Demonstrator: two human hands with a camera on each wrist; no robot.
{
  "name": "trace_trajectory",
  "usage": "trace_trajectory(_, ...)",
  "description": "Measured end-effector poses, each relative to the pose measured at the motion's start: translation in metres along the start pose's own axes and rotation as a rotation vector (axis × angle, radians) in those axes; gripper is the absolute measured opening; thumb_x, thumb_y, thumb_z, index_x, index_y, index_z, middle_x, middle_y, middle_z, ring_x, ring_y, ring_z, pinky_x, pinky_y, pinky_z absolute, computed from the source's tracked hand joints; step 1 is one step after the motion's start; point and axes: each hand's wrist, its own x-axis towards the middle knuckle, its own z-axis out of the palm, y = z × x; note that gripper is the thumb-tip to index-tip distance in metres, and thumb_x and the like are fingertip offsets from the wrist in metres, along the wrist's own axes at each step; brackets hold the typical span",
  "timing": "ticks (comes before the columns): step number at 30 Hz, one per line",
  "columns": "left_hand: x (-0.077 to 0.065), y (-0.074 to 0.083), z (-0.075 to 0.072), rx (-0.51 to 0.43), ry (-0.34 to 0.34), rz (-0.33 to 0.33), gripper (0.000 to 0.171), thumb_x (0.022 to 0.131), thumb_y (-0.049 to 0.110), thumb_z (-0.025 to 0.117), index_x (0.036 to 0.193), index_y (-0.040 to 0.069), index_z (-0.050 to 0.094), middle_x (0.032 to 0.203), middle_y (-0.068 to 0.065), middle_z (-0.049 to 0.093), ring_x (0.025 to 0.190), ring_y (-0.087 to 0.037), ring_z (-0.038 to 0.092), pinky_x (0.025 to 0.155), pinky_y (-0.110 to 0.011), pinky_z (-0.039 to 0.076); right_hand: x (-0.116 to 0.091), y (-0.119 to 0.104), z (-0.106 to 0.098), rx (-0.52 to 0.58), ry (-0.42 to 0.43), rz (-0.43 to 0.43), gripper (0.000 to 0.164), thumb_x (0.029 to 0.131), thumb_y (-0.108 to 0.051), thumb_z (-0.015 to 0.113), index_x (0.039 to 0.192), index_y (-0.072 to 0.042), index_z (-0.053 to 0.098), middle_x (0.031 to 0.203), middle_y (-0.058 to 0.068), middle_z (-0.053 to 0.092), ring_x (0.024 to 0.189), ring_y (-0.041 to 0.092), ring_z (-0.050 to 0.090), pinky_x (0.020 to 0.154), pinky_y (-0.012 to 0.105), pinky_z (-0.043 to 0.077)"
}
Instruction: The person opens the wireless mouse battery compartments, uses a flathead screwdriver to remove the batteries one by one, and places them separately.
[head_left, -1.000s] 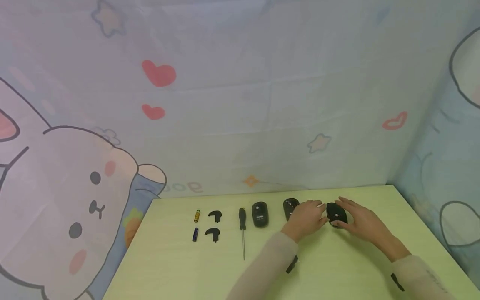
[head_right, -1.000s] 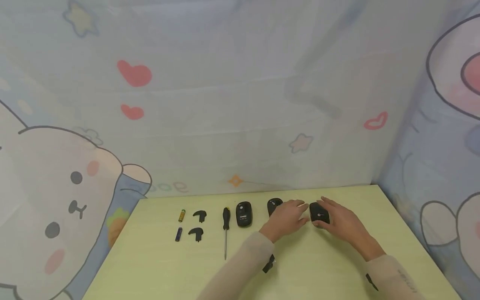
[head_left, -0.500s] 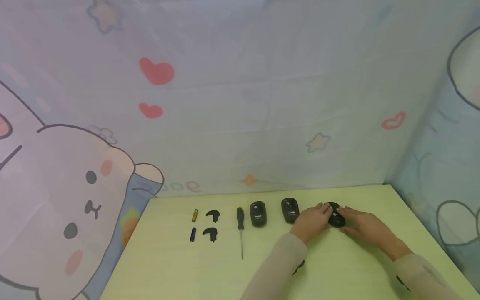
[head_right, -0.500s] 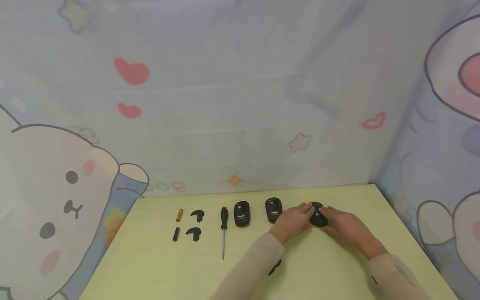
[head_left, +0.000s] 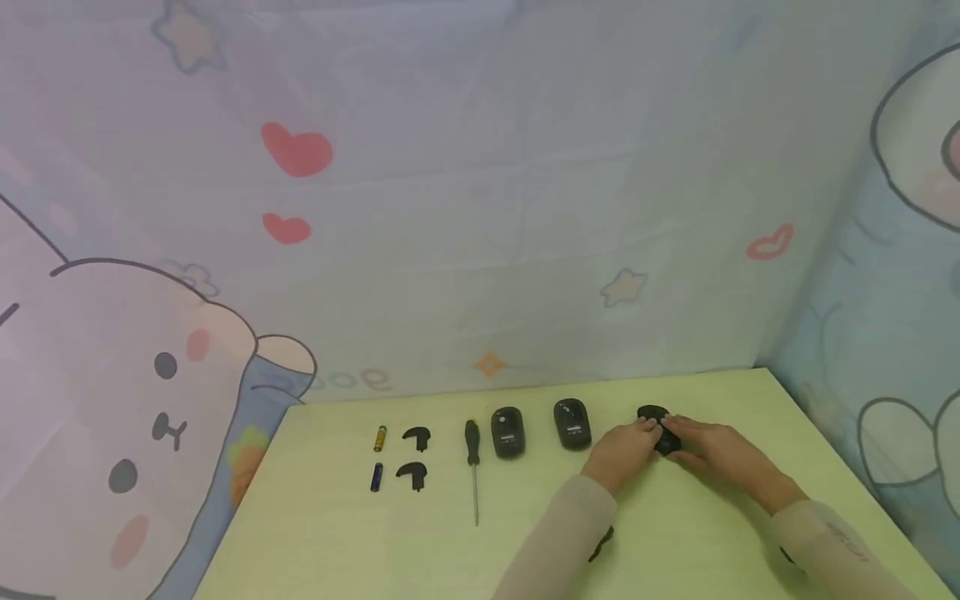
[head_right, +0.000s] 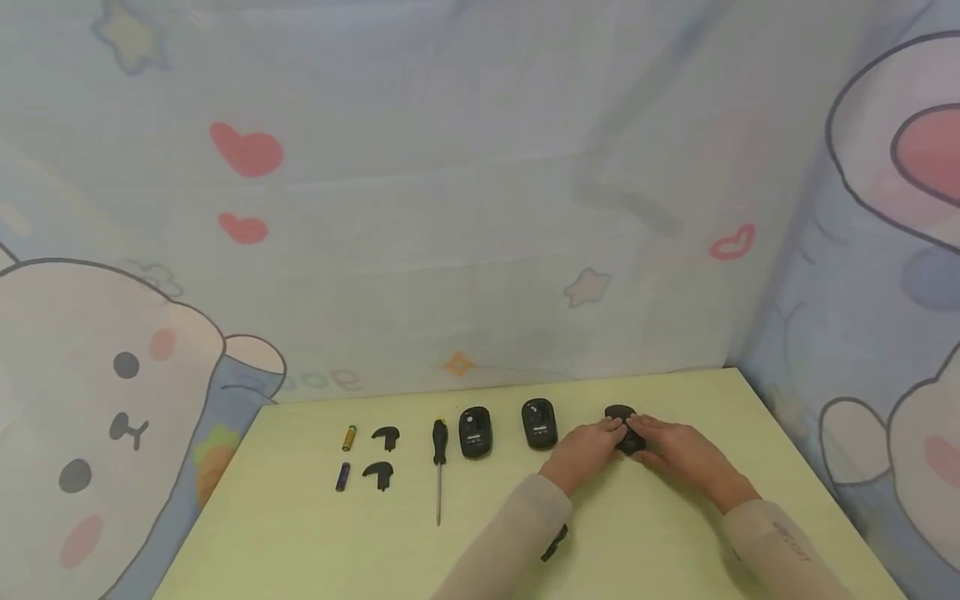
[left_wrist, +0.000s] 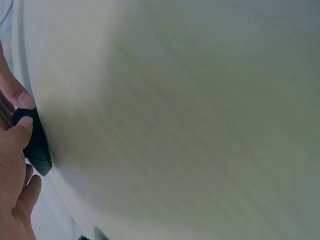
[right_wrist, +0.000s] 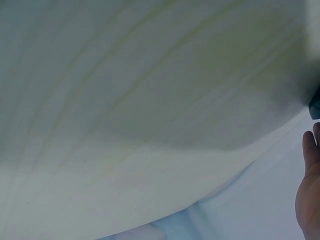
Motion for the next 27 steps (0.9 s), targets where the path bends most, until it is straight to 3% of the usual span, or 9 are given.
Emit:
trace_trajectory(7, 0.0, 0.001, 0.004, -0.129, 0.041, -0.036, 0.043, 0.105, 0.037, 0.06, 0.146, 0.026, 0.063, 0.152, 0.013, 0.06, 0.139, -0.001, 0.058, 0.115, -0.014, 0.047, -0.003, 0.001, 0.002, -0.042, 0.02, -0.056, 0.056, 0.088, -0.016, 0.084, 0.137, 0.003, 0.066, 0.135, 0.024, 0.07, 0.106, 0.038, 0.075, 0.085, 0.046, 0.065)
trace_trajectory(10, 0.0, 0.002, 0.008, -0.217, 0.068, -0.082, 0.044, 0.103, 0.034, 0.063, 0.146, 0.025, 0.063, 0.15, 0.011, 0.061, 0.139, -0.001, 0.058, 0.116, -0.014, 0.046, -0.004, 0.004, 0.007, -0.102, 0.089, -0.146, 0.055, 0.088, -0.017, 0.084, 0.136, 0.004, 0.066, 0.131, 0.025, 0.072, 0.097, 0.037, 0.077, 0.078, 0.043, 0.066)
trace_trajectory(15, -0.002, 0.004, 0.007, -0.246, 0.1, -0.121, 0.043, 0.101, 0.031, 0.067, 0.144, 0.024, 0.065, 0.147, 0.01, 0.064, 0.136, -0.001, 0.061, 0.114, -0.014, 0.048, -0.004, 0.008, 0.017, -0.185, 0.236, -0.268, 0.047, 0.103, -0.031, 0.068, 0.132, 0.005, 0.067, 0.125, 0.026, 0.073, 0.091, 0.036, 0.078, 0.069, 0.04, 0.066)
trace_trajectory(17, -0.004, 0.003, 0.007, -0.249, 0.132, -0.125, 0.041, 0.102, 0.028, 0.068, 0.142, 0.022, 0.067, 0.145, 0.009, 0.066, 0.134, -0.003, 0.063, 0.113, -0.014, 0.048, -0.004, 0.008, 0.018, -0.185, 0.253, -0.266, 0.046, 0.106, -0.033, 0.062, 0.133, 0.005, 0.066, 0.126, 0.025, 0.073, 0.091, 0.036, 0.077, 0.068, 0.039, 0.065)
trace_trajectory(20, -0.007, -0.001, 0.006, -0.265, 0.202, -0.121, 0.038, 0.102, 0.025, 0.069, 0.14, 0.02, 0.069, 0.141, 0.007, 0.069, 0.13, -0.004, 0.066, 0.11, -0.013, 0.051, -0.001, 0.002, 0.014, -0.153, 0.251, -0.241, 0.043, 0.101, -0.021, 0.072, 0.135, 0.005, 0.065, 0.127, 0.024, 0.073, 0.092, 0.035, 0.078, 0.069, 0.04, 0.066)
trace_trajectory(24, -0.011, -0.008, 0.006, -0.319, 0.287, -0.088, 0.038, 0.1, 0.024, 0.071, 0.137, 0.016, 0.07, 0.137, 0.004, 0.072, 0.125, -0.007, 0.07, 0.104, -0.011, 0.053, 0.006, -0.012, 0.002, -0.082, 0.231, -0.166, 0.052, 0.087, -0.008, 0.083, 0.135, 0.003, 0.066, 0.123, 0.019, 0.077, 0.094, 0.032, 0.079, 0.072, 0.038, 0.066)
trace_trajectory(27, -0.015, -0.014, 0.003, -0.372, 0.321, -0.037, 0.039, 0.099, 0.022, 0.072, 0.136, 0.012, 0.07, 0.135, 0.0, 0.073, 0.125, -0.01, 0.07, 0.105, -0.011, 0.053, 0.01, -0.022, -0.01, -0.004, 0.202, -0.086, 0.048, 0.087, -0.006, 0.083, 0.132, 0.0, 0.069, 0.116, 0.015, 0.08, 0.089, 0.025, 0.08, 0.069, 0.034, 0.066)
